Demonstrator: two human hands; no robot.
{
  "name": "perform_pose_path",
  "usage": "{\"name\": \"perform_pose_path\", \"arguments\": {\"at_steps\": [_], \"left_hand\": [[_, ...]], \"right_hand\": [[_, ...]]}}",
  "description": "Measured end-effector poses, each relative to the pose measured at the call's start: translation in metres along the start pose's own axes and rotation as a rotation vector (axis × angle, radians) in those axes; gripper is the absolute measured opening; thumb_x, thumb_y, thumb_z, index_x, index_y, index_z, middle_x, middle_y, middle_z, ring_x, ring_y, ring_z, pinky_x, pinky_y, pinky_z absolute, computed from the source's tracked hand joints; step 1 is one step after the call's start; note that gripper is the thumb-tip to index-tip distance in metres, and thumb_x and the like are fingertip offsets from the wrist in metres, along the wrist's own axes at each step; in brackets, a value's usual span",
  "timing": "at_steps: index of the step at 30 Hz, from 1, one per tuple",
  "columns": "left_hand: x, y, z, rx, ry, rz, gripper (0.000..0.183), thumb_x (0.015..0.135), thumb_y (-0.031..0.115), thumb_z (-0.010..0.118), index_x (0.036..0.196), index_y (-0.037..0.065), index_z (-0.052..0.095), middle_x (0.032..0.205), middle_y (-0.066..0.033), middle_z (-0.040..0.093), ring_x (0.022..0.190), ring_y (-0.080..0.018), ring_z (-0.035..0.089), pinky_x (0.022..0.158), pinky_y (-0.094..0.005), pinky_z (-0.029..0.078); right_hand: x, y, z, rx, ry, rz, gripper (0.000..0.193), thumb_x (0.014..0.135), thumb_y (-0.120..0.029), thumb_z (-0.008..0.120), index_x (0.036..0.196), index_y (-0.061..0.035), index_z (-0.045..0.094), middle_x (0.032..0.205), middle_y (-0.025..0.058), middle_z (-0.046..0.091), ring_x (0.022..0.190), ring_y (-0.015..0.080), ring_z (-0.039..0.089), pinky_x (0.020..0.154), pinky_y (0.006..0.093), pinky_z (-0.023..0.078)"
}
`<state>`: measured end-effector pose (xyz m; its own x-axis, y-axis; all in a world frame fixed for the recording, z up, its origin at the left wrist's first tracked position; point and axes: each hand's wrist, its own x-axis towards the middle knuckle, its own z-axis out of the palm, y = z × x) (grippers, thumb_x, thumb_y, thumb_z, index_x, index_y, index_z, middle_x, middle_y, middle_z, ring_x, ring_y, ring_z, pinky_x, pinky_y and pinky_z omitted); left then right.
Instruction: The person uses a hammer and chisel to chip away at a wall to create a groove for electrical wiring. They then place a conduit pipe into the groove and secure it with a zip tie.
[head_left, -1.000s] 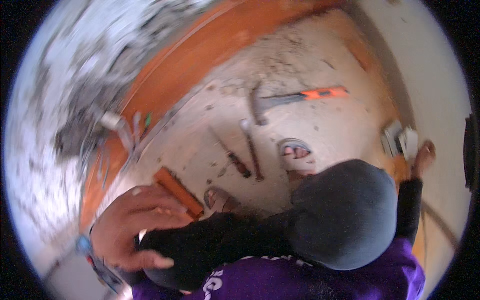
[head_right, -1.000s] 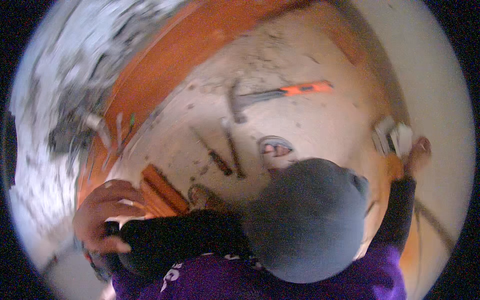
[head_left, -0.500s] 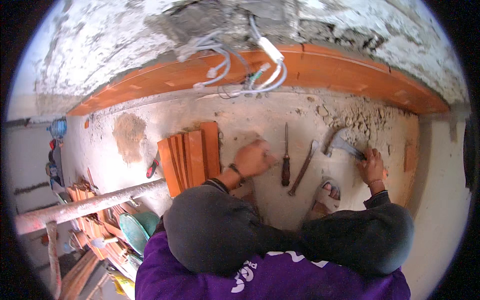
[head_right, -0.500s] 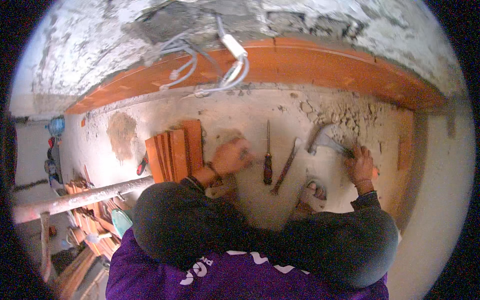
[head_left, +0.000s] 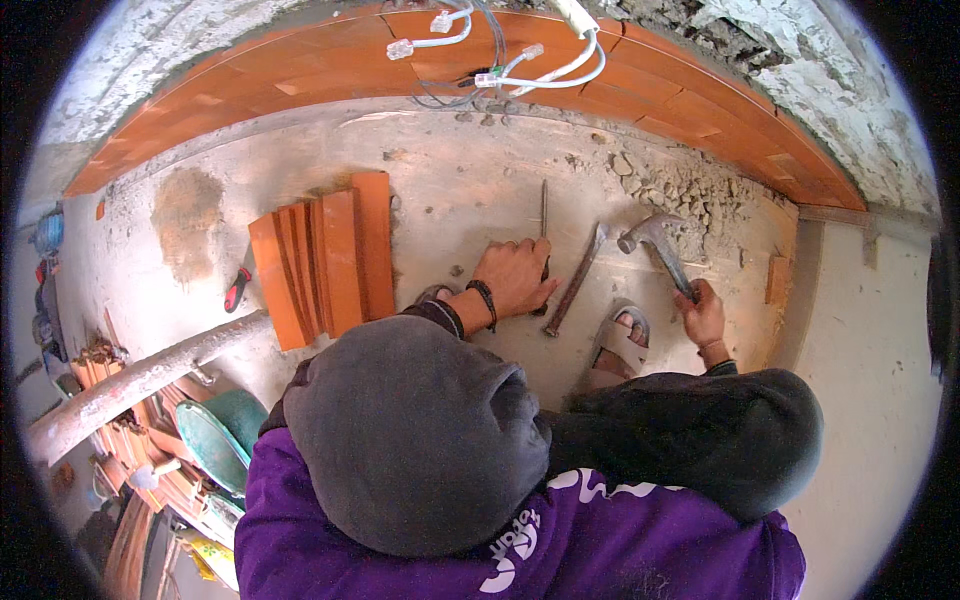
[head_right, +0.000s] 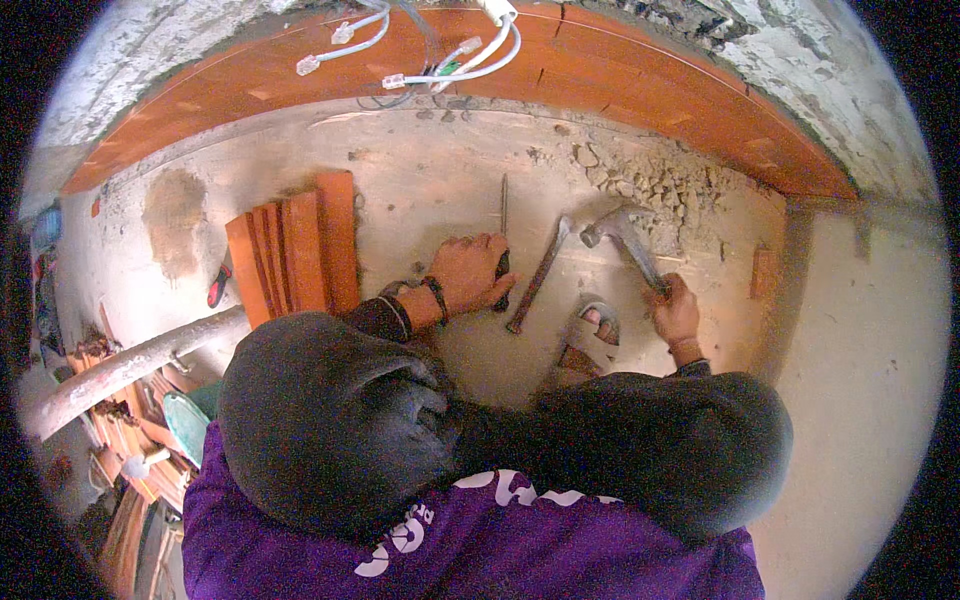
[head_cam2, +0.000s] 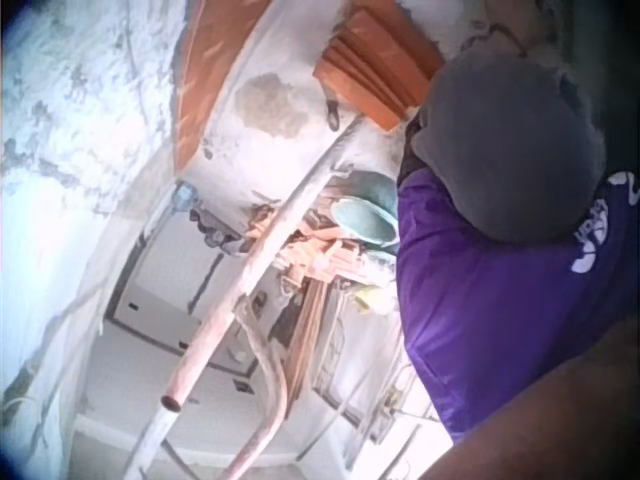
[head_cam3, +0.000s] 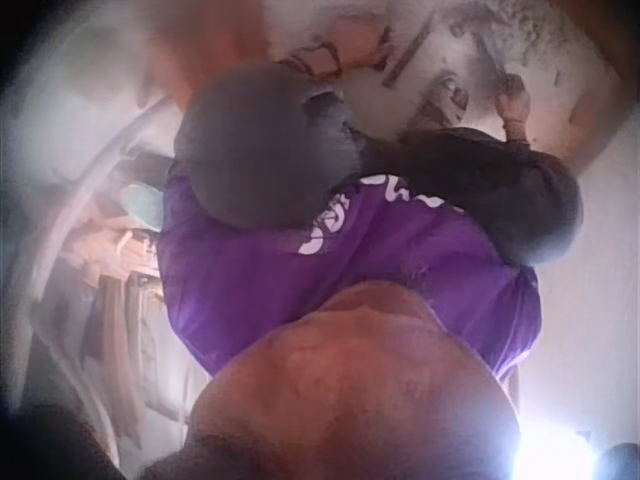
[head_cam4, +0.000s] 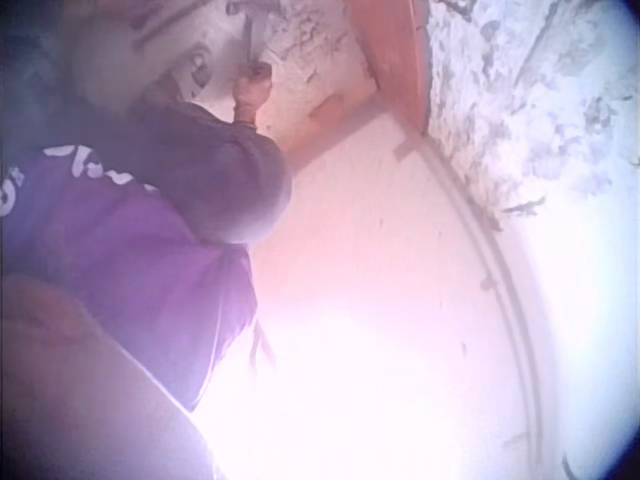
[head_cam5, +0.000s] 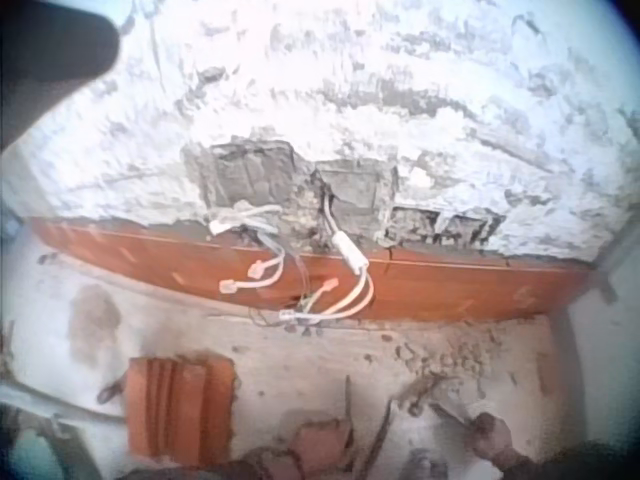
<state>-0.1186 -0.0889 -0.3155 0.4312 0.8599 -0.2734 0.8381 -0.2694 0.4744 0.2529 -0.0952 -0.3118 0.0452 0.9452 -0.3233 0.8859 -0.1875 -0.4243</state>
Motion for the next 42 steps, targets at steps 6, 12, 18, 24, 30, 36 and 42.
{"name": "perform_pose_path", "arguments": {"at_steps": [6,12,18,24,30,36,42], "left_hand": [[0.006,0.003,0.005,-0.071,-0.108,-0.094,0.049,0.076,0.028,0.061,0.112,0.001,0.044,0.081,-0.019,0.064,0.075,-0.0356,0.064,0.069,-0.0459,0.051],[0.01,0.011,0.0,-0.391,0.018,0.027,0.051,0.073,0.02,0.065,0.115,0.003,0.042,0.076,-0.0162,0.062,0.072,-0.033,0.063,0.065,-0.044,0.05],[0.042,0.081,-0.026,-0.489,0.006,0.405,0.048,0.076,0.023,0.07,0.112,0.005,0.043,0.071,-0.0119,0.06,0.061,-0.03,0.06,0.058,-0.0382,0.049],[0.039,0.069,0.001,-0.001,-0.118,0.171,0.052,0.08,0.037,0.065,0.111,0.002,0.042,0.073,-0.0158,0.062,0.063,-0.0333,0.062,0.057,-0.0426,0.051],[0.038,0.053,0.027,0.083,-0.324,0.147,0.047,0.083,0.032,0.057,0.113,0.001,0.038,0.078,-0.0218,0.062,0.067,-0.0384,0.062,0.06,-0.0478,0.051],[0.028,0.032,0.035,-0.285,-0.19,-0.034,0.047,0.081,0.021,0.058,0.118,0.002,0.035,0.08,-0.0217,0.061,0.067,-0.0402,0.06,0.06,-0.0487,0.049],[0.013,0.012,-0.067,-1.183,-0.708,-0.075,0.041,0.087,0.011,0.06,0.118,0.004,0.035,0.101,-0.011,0.053,0.083,-0.024,0.064,0.071,-0.0369,0.055]], "right_hand": [[-0.022,-0.004,0.036,0.158,0.187,0.113,0.037,0.076,-0.035,0.069,0.087,-0.0011,0.058,0.077,0.0174,0.062,0.07,0.0341,0.059,0.064,0.0405,0.046],[-0.013,-0.03,0.02,-0.141,0.443,-0.172,0.035,0.079,-0.031,0.067,0.097,-0.0016,0.059,0.087,0.016,0.059,0.077,0.0318,0.058,0.068,0.0401,0.048],[0.003,-0.122,0.008,0.833,-0.382,-0.379,0.031,0.095,-0.03,0.05,0.107,-0.002,0.055,0.091,0.0124,0.062,0.083,0.0231,0.06,0.076,0.0355,0.048],[-0.043,-0.002,-0.007,0.385,0.309,0.3,0.021,0.091,-0.022,0.052,0.09,-0.0011,0.057,0.077,0.0181,0.061,0.071,0.0312,0.059,0.066,0.0392,0.046],[-0.127,0.121,-0.001,-0.287,0.249,0.745,0.036,0.087,-0.03,0.051,0.112,-0.0039,0.053,0.1,0.0225,0.06,0.095,0.0391,0.058,0.078,0.0483,0.047],[-0.075,0.038,0.0,-0.065,0.347,-0.011,0.043,0.076,-0.025,0.068,0.11,-0.0033,0.052,0.102,0.0214,0.054,0.093,0.0413,0.052,0.076,0.0467,0.045],[-0.031,0.036,0.028,-0.187,0.187,0.009,0.029,0.073,-0.016,0.069,0.094,-0.0013,0.053,0.087,0.019,0.057,0.08,0.0396,0.055,0.067,0.0455,0.045]]}}
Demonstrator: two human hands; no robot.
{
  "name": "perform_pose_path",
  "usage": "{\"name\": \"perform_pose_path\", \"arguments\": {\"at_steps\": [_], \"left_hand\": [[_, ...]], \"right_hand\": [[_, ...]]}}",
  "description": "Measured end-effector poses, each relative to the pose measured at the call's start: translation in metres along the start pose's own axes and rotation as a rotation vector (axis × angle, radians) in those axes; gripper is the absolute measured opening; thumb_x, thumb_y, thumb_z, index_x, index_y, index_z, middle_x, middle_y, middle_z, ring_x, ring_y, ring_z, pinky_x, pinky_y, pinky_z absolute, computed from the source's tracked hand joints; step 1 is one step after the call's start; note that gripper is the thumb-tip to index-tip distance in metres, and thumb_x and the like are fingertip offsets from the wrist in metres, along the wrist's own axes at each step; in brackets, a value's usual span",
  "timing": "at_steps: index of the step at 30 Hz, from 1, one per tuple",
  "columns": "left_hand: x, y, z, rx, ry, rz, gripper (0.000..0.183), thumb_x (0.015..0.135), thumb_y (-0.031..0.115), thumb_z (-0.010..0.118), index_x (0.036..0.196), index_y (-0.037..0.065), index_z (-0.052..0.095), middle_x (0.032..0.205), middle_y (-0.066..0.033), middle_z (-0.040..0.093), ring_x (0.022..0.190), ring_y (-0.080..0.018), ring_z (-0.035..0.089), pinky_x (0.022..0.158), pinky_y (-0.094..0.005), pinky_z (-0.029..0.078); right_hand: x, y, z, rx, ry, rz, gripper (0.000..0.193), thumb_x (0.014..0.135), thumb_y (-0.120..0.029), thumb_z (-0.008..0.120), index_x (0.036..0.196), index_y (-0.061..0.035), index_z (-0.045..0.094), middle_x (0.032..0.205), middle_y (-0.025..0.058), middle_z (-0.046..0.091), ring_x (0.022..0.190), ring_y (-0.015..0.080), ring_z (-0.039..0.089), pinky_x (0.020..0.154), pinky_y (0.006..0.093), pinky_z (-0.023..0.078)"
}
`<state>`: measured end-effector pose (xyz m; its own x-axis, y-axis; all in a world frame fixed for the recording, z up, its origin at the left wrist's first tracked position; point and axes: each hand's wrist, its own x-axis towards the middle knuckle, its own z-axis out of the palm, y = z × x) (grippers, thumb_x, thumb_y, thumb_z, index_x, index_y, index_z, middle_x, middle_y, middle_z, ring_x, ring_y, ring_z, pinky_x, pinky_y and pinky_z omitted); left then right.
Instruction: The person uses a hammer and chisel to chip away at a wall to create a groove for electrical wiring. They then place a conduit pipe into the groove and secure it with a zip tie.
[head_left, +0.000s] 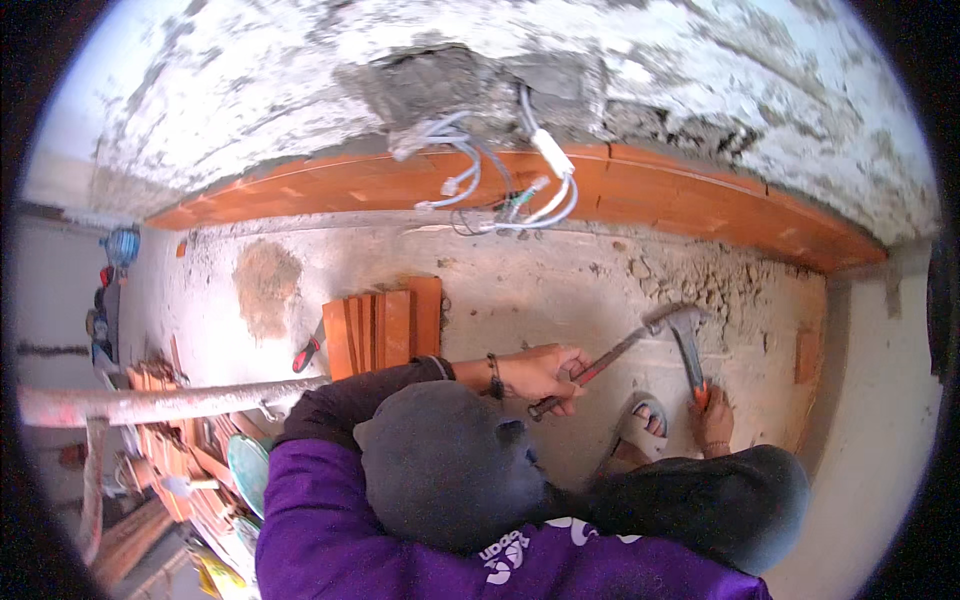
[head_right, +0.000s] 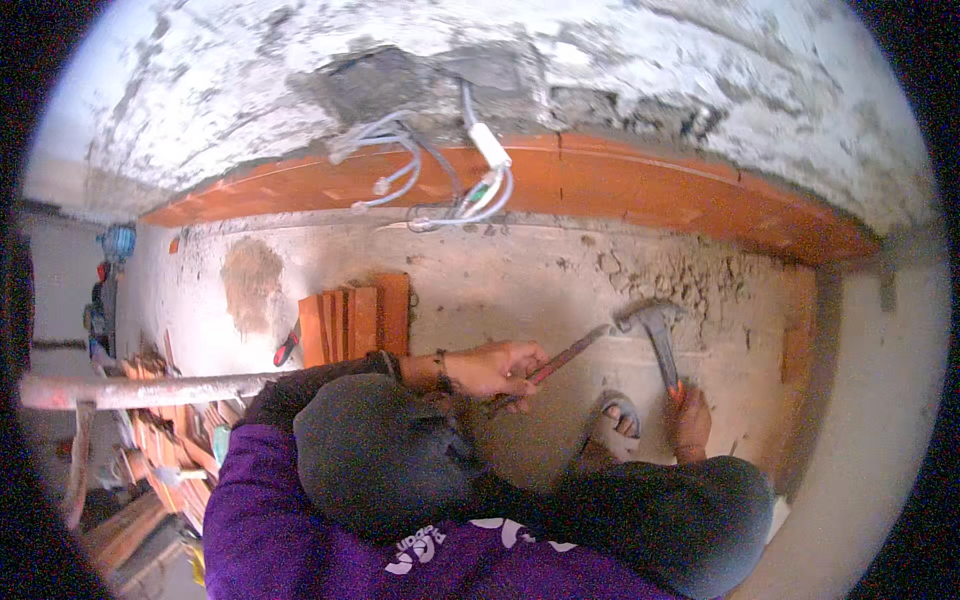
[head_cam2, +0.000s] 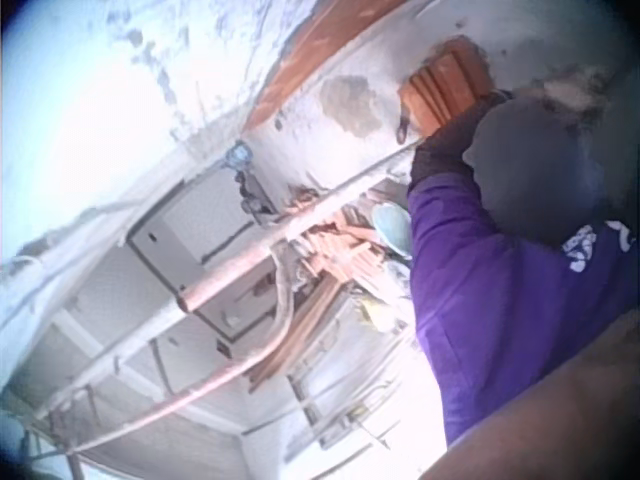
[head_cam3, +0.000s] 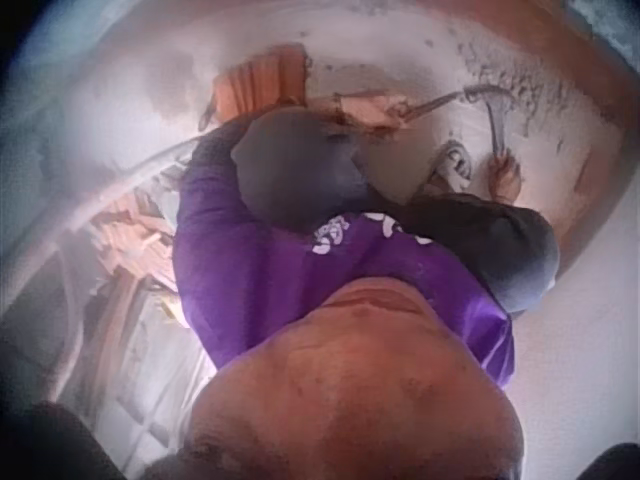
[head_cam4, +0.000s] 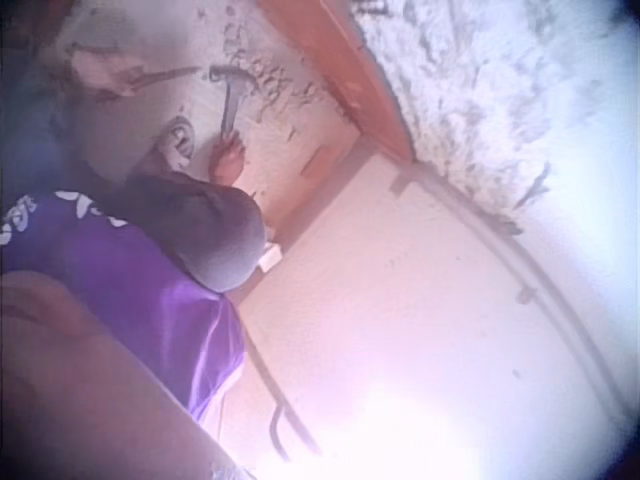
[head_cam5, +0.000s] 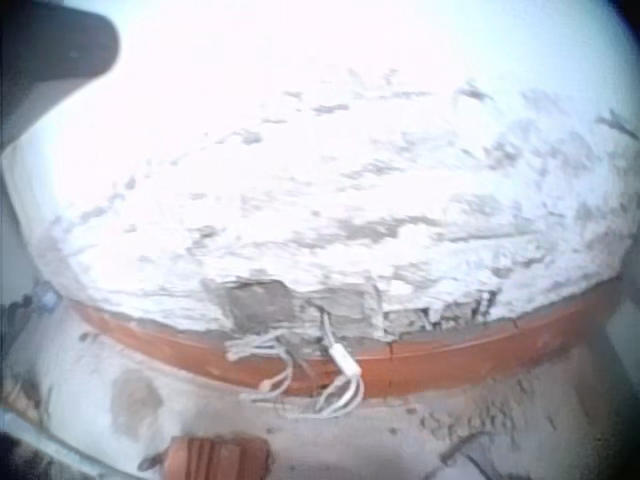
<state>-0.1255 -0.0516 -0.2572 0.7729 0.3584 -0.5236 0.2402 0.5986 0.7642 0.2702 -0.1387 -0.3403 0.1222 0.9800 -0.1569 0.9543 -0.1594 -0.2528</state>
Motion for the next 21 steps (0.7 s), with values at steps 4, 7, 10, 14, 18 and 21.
{"name": "perform_pose_path", "arguments": {"at_steps": [4,7,10,14,18,21], "left_hand": [[-0.066,0.092,0.017,-0.33,-0.082,0.202,0.026,0.092,0.01,0.054,0.113,0.007,0.038,0.097,-0.0059,0.052,0.094,-0.0229,0.063,0.076,-0.0348,0.056],[-0.092,0.146,0.021,-0.455,-0.037,0.375,0.021,0.092,0.016,0.054,0.107,0.008,0.041,0.099,-0.0058,0.052,0.095,-0.0247,0.063,0.078,-0.0357,0.056],[-0.109,0.175,0.02,-0.383,0.12,0.549,0.017,0.094,0.021,0.052,0.102,0.01,0.043,0.096,-0.0054,0.055,0.095,-0.0248,0.063,0.077,-0.0357,0.056],[-0.104,0.206,0.008,-0.47,0.506,0.66,0.019,0.095,0.028,0.049,0.094,0.01,0.048,0.091,-0.0052,0.059,0.092,-0.0239,0.064,0.073,-0.036,0.056],[-0.095,0.239,-0.008,-0.626,0.718,0.679,0.027,0.098,0.029,0.04,0.088,0.005,0.048,0.087,-0.0089,0.057,0.087,-0.0258,0.064,0.073,-0.042,0.055],[-0.083,0.257,-0.028,-0.79,0.872,0.664,0.026,0.099,0.025,0.034,0.089,0.004,0.043,0.083,-0.0101,0.054,0.084,-0.0276,0.065,0.072,-0.0442,0.056]], "right_hand": [[0.004,0.004,-0.008,0.174,-0.173,-0.041,0.029,0.075,-0.016,0.067,0.094,-0.0022,0.05,0.075,0.0169,0.057,0.063,0.034,0.057,0.058,0.0385,0.045],[-0.002,0.006,-0.023,0.317,-0.065,-0.097,0.03,0.08,-0.021,0.066,0.097,-0.0033,0.049,0.073,0.014,0.058,0.059,0.0297,0.058,0.054,0.0374,0.045],[-0.006,-0.003,-0.051,0.449,0.26,-0.171,0.044,0.077,-0.011,0.069,0.114,-0.0048,0.044,0.077,0.0046,0.055,0.058,0.0163,0.054,0.054,0.0313,0.044],[0.018,-0.13,-0.154,1.121,0.309,0.192,0.035,0.084,-0.013,0.064,0.112,-0.0053,0.044,0.074,0.002,0.049,0.056,0.0092,0.048,0.048,0.0225,0.038],[0.063,-0.141,-0.233,1.259,0.144,-0.305,0.03,0.095,-0.028,0.051,0.112,-0.0049,0.044,0.071,0.0018,0.046,0.055,0.0067,0.042,0.042,0.021,0.033],[0.076,-0.194,-0.269,1.281,0.341,-0.512,0.034,0.097,-0.036,0.044,0.109,-0.0046,0.046,0.067,0.002,0.044,0.052,0.0082,0.041,0.041,0.0222,0.032]]}}
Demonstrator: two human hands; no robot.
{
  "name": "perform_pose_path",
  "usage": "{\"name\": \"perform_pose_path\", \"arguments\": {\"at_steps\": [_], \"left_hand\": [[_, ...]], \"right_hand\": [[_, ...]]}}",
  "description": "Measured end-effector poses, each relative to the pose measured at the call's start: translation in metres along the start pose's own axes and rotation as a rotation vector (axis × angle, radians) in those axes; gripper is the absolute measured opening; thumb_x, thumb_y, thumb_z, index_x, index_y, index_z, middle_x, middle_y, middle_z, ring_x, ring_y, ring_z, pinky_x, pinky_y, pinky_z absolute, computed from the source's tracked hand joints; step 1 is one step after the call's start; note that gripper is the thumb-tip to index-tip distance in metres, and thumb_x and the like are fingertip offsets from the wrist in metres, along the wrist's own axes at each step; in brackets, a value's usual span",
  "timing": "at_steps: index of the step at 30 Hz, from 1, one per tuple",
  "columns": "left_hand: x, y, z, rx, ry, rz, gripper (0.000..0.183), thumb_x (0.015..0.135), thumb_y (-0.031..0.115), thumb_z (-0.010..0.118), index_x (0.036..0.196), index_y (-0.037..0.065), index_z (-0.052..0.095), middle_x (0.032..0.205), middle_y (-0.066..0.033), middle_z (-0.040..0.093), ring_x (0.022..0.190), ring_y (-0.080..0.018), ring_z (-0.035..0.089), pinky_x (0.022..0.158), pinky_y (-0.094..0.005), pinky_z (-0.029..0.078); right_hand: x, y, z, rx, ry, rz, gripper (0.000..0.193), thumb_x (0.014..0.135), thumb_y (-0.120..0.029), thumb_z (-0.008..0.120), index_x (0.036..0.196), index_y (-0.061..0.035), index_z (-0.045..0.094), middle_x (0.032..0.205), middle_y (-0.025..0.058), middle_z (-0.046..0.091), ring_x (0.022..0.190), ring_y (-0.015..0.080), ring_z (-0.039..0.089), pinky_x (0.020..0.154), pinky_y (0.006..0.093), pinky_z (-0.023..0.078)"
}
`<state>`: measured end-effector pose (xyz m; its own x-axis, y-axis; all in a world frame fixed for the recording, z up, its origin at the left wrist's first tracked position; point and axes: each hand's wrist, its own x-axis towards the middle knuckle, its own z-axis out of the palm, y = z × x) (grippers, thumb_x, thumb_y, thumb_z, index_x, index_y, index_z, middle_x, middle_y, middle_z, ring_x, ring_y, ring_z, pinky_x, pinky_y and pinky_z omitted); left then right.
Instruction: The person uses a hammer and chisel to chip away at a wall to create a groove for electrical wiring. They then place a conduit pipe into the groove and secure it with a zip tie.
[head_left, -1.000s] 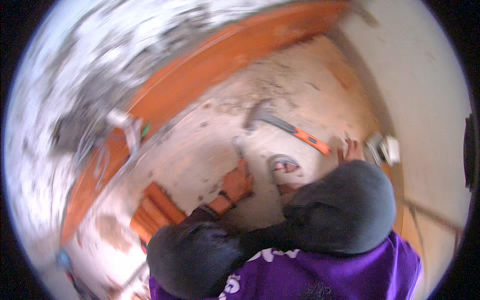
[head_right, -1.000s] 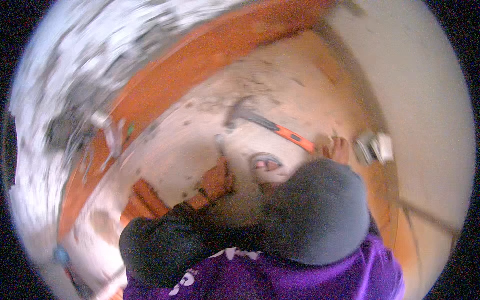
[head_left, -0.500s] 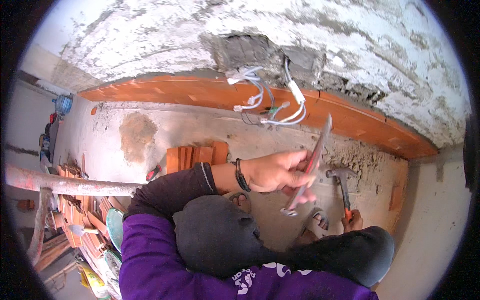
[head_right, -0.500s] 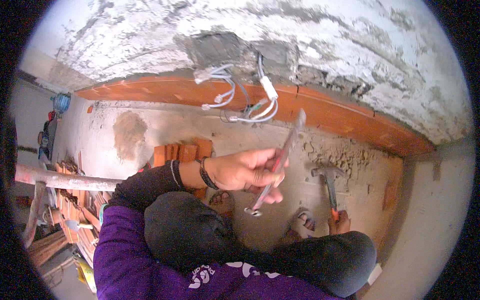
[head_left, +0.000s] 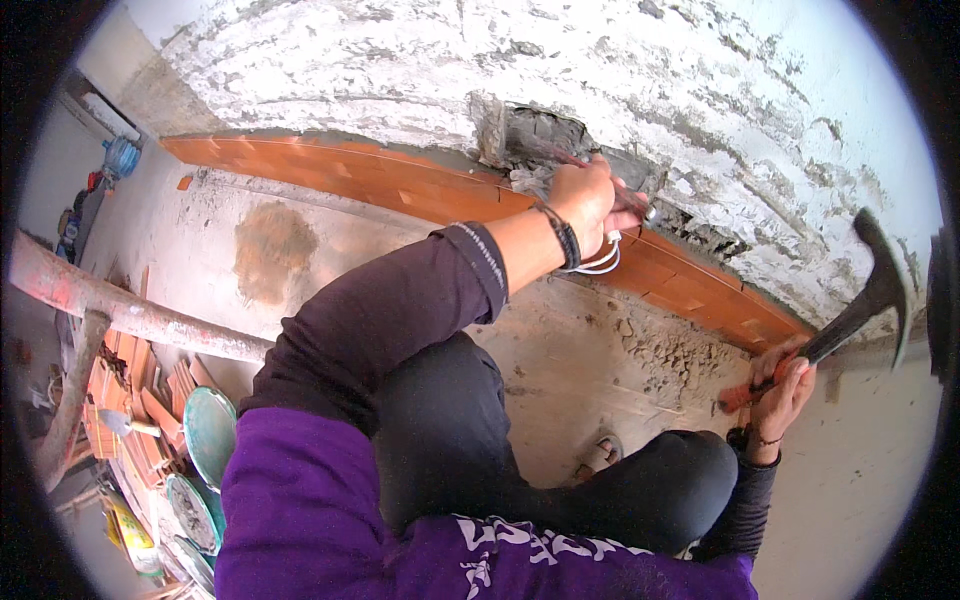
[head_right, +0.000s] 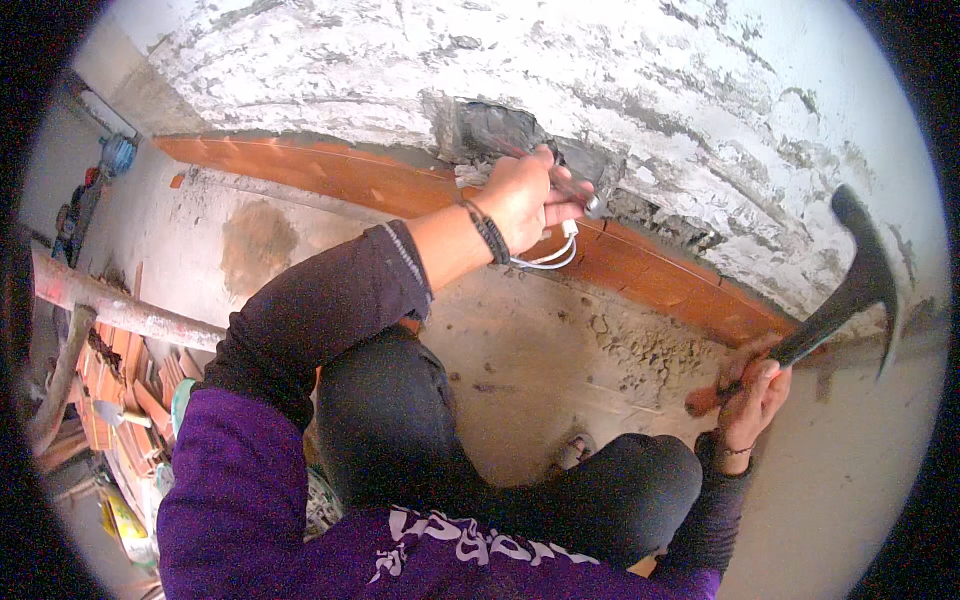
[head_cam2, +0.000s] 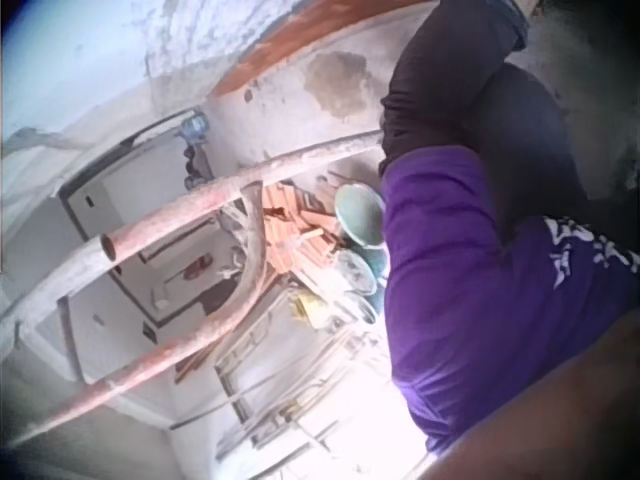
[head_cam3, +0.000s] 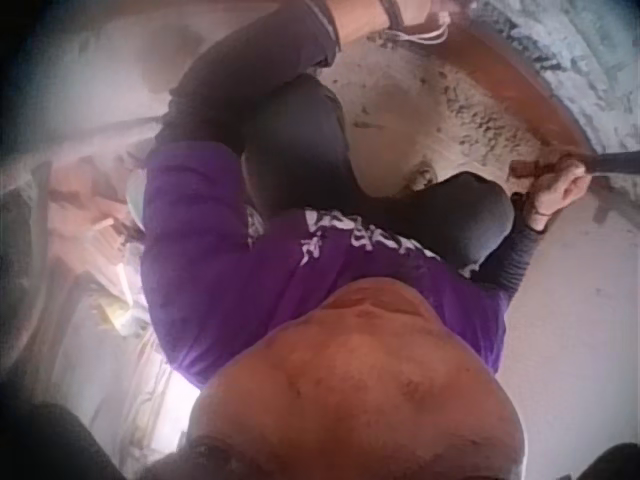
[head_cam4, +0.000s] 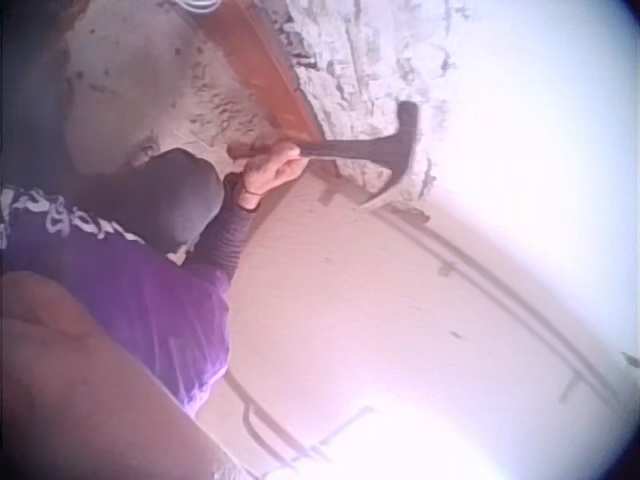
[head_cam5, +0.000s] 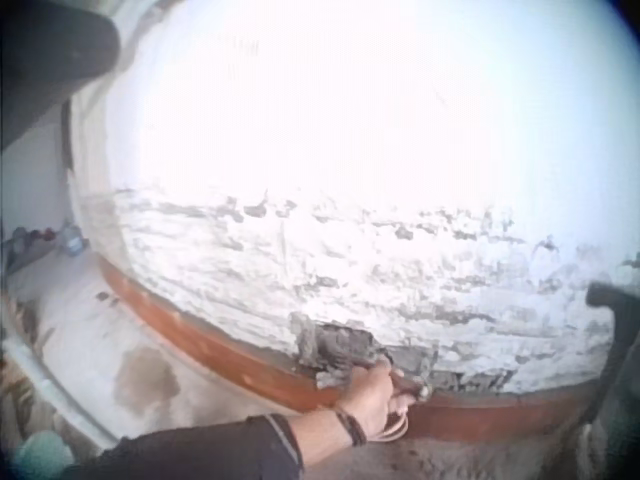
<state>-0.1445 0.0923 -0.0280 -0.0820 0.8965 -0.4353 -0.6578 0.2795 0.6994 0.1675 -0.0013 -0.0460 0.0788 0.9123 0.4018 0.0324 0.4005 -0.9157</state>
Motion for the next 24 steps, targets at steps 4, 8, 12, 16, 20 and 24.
{"name": "perform_pose_path", "arguments": {"at_steps": [4,8,12,16,20,24], "left_hand": [[0.022,0.013,-0.012,-0.032,0.095,0.009,0.03,0.1,0.026,0.03,0.087,0.002,0.042,0.083,-0.0112,0.053,0.08,-0.0288,0.065,0.07,-0.047,0.057],[0.018,0.011,0.003,-0.112,0.113,0.135,0.028,0.098,0.027,0.032,0.087,0.003,0.043,0.08,-0.0078,0.049,0.075,-0.0264,0.064,0.062,-0.0397,0.053],[0.017,0.021,0.003,-0.183,0.128,0.199,0.026,0.096,0.025,0.033,0.088,0.003,0.044,0.08,-0.0085,0.053,0.071,-0.0236,0.062,0.058,-0.0354,0.051],[0.023,0.025,0.01,-0.217,0.11,0.215,0.03,0.096,0.027,0.031,0.088,0.002,0.046,0.08,-0.0106,0.058,0.069,-0.0221,0.061,0.057,-0.0336,0.05],[0.027,0.023,0.02,-0.214,0.221,0.265,0.033,0.097,0.029,0.032,0.094,0.0,0.048,0.081,-0.0111,0.058,0.068,-0.0218,0.058,0.057,-0.0329,0.048],[0.032,0.021,0.021,-0.175,0.294,0.287,0.034,0.097,0.031,0.033,0.094,0.001,0.049,0.081,-0.0099,0.056,0.067,-0.0208,0.056,0.058,-0.0333,0.048]], "right_hand": [[0.026,-0.028,0.058,0.193,-0.062,-0.066,0.037,0.095,-0.04,0.047,0.105,-0.0044,0.047,0.064,0.0018,0.042,0.049,0.0096,0.039,0.041,0.0228,0.032],[0.033,-0.024,0.085,0.353,-0.092,-0.031,0.038,0.093,-0.043,0.048,0.095,-0.005,0.045,0.061,0.0018,0.041,0.047,0.0109,0.038,0.041,0.0254,0.031],[0.036,-0.006,0.103,0.407,-0.168,-0.16,0.039,0.093,-0.044,0.047,0.079,-0.0079,0.04,0.056,0.0021,0.037,0.045,0.0128,0.036,0.042,0.0276,0.031],[0.031,0.028,0.106,0.355,-0.165,-0.237,0.036,0.094,-0.039,0.046,0.077,-0.0084,0.039,0.053,0.0012,0.036,0.043,0.0123,0.035,0.041,0.0275,0.032],[0.009,0.054,0.123,0.077,-0.345,0.204,0.032,0.094,-0.031,0.05,0.075,-0.008,0.04,0.052,0.0003,0.039,0.041,0.0108,0.037,0.038,0.0267,0.031],[0.023,0.051,0.125,0.075,-0.464,0.313,0.027,0.093,-0.025,0.052,0.075,-0.0082,0.041,0.052,0.0002,0.04,0.042,0.0098,0.038,0.038,0.0258,0.032]]}}
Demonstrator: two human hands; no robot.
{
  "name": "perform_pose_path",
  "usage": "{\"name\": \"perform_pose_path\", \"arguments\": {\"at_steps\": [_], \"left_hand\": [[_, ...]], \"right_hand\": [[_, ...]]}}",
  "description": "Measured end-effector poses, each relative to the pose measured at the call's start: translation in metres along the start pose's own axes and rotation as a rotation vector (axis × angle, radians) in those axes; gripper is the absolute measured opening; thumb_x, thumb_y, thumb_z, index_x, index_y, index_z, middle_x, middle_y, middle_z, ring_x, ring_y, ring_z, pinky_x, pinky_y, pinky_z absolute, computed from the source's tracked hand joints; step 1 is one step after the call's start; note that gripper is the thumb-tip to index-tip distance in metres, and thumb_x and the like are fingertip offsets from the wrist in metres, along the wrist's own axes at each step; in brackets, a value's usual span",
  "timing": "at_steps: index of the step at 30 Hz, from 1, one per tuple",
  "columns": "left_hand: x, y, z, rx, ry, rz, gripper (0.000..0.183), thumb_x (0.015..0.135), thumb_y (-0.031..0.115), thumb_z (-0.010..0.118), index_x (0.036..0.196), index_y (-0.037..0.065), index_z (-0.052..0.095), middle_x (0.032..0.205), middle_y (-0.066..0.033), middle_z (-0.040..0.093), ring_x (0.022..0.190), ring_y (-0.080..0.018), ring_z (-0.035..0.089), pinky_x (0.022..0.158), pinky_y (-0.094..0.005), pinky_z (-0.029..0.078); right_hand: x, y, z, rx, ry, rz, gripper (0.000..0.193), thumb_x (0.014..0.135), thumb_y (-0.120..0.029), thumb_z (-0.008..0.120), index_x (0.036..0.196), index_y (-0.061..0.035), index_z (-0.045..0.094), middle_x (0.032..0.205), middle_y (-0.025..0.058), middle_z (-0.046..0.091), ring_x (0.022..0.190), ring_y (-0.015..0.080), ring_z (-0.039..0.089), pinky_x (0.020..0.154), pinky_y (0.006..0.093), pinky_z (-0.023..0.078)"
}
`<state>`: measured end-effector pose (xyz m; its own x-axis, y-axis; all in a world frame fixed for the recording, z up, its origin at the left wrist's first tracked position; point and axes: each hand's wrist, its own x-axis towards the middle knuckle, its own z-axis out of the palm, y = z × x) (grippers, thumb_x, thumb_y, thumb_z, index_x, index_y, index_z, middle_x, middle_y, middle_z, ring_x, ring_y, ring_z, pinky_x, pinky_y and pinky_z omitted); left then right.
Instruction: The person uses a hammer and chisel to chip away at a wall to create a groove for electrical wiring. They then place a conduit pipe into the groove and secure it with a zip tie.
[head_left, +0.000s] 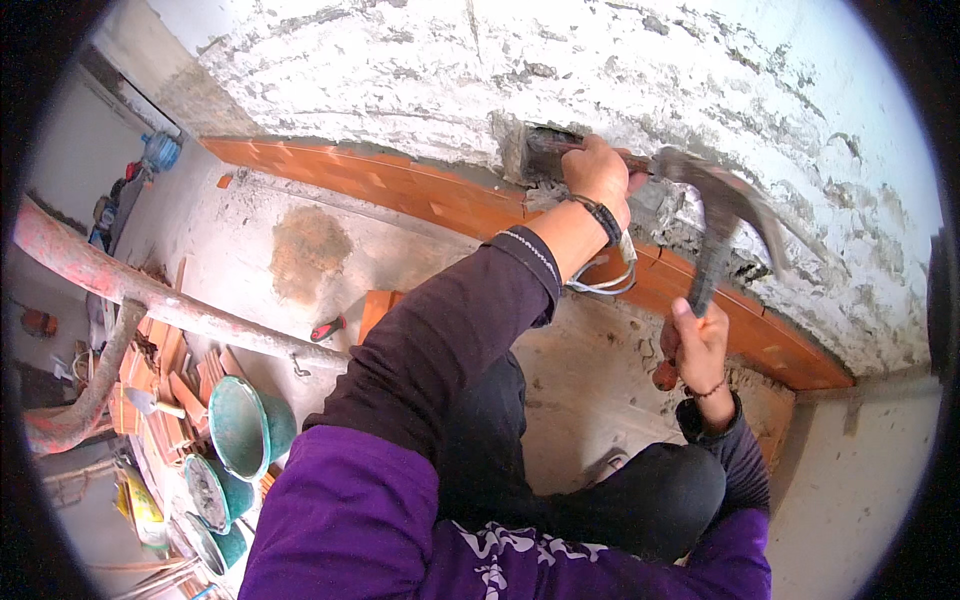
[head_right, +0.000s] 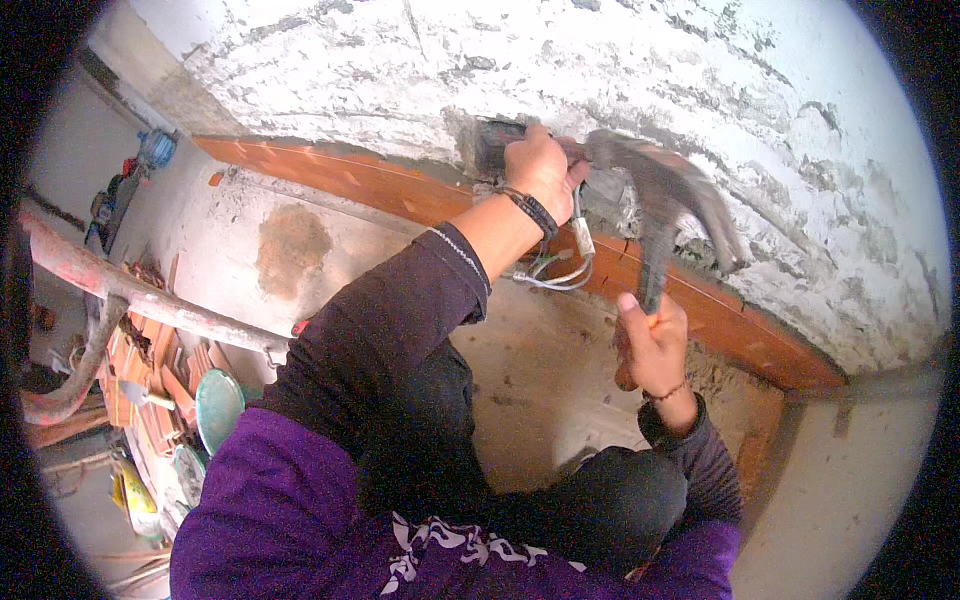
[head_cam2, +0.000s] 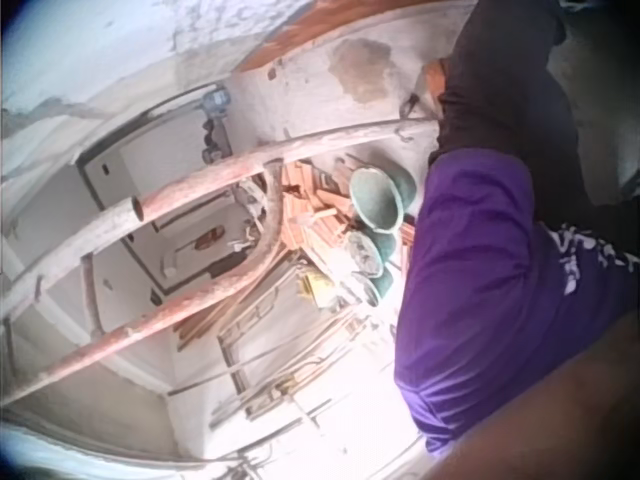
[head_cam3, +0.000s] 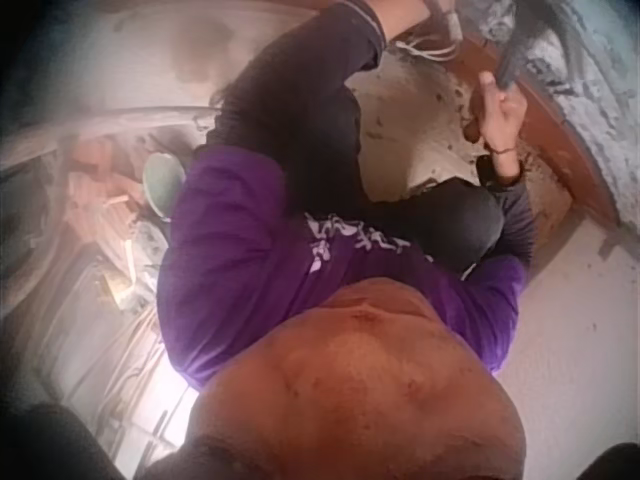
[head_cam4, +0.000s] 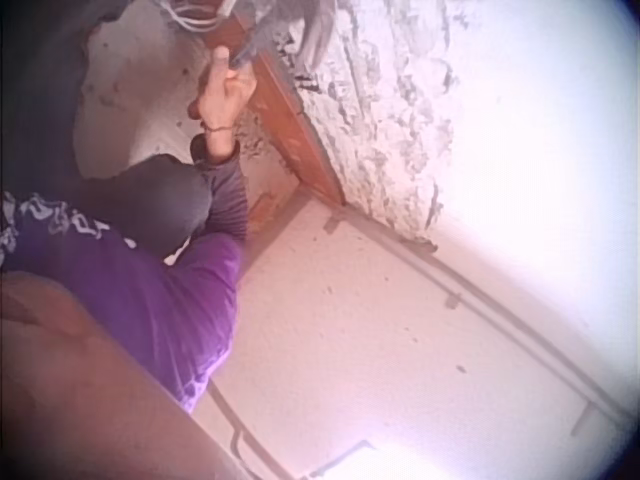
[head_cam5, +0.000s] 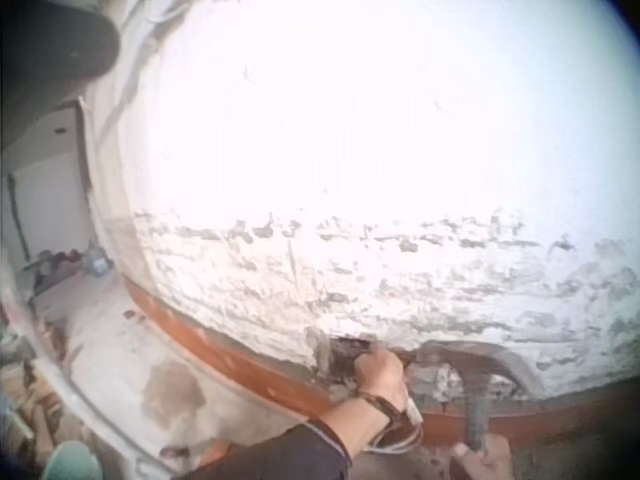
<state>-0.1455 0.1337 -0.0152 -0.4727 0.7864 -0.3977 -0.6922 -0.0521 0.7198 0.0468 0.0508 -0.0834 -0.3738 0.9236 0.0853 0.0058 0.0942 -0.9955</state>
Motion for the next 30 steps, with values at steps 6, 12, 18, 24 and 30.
{"name": "perform_pose_path", "arguments": {"at_steps": [6,12,18,24,30], "left_hand": [[0.003,-0.005,0.012,-0.107,0.032,-0.021,0.032,0.096,0.03,0.034,0.094,0.002,0.049,0.082,-0.01,0.056,0.069,-0.0203,0.056,0.055,-0.0317,0.047],[0.002,-0.003,0.008,-0.078,0.062,-0.015,0.031,0.095,0.028,0.035,0.091,0.002,0.05,0.086,-0.0101,0.056,0.07,-0.0192,0.055,0.054,-0.0296,0.046],[0.006,-0.009,0.02,-0.104,0.095,-0.049,0.033,0.096,0.03,0.032,0.092,0.002,0.05,0.087,-0.0099,0.056,0.07,-0.0207,0.055,0.053,-0.0318,0.046],[0.068,0.033,-0.039,-0.143,0.354,0.06,0.032,0.093,0.023,0.034,0.098,0.0,0.056,0.091,-0.0125,0.062,0.072,-0.0233,0.059,0.065,-0.0356,0.047],[-0.04,-0.001,0.005,-0.052,-0.059,0.035,0.027,0.092,0.024,0.037,0.077,0.005,0.049,0.07,-0.007,0.052,0.056,-0.0178,0.054,0.043,-0.0309,0.042]], "right_hand": [[0.003,0.009,0.006,0.474,0.282,-0.301,0.032,0.094,-0.023,0.048,0.067,-0.0075,0.04,0.05,0.0007,0.037,0.04,0.0118,0.036,0.036,0.0276,0.03],[-0.002,-0.015,-0.001,0.097,0.106,0.024,0.023,0.092,-0.017,0.053,0.073,-0.0073,0.043,0.051,-0.0009,0.039,0.038,0.0106,0.038,0.035,0.0256,0.032],[0.001,0.024,0.002,0.048,0.239,-0.155,0.018,0.09,-0.012,0.052,0.075,-0.0069,0.043,0.052,0.0005,0.042,0.041,0.0102,0.042,0.038,0.026,0.035],[0.0,0.018,-0.008,-0.023,0.037,-0.143,0.02,0.088,-0.012,0.056,0.074,-0.0067,0.043,0.053,-0.0001,0.044,0.041,0.0094,0.042,0.037,0.0255,0.034],[0.002,-0.015,-0.033,0.319,0.281,-0.367,0.02,0.09,-0.012,0.049,0.073,-0.0089,0.038,0.054,-0.0003,0.03,0.045,0.0125,0.031,0.044,0.0276,0.03]]}}
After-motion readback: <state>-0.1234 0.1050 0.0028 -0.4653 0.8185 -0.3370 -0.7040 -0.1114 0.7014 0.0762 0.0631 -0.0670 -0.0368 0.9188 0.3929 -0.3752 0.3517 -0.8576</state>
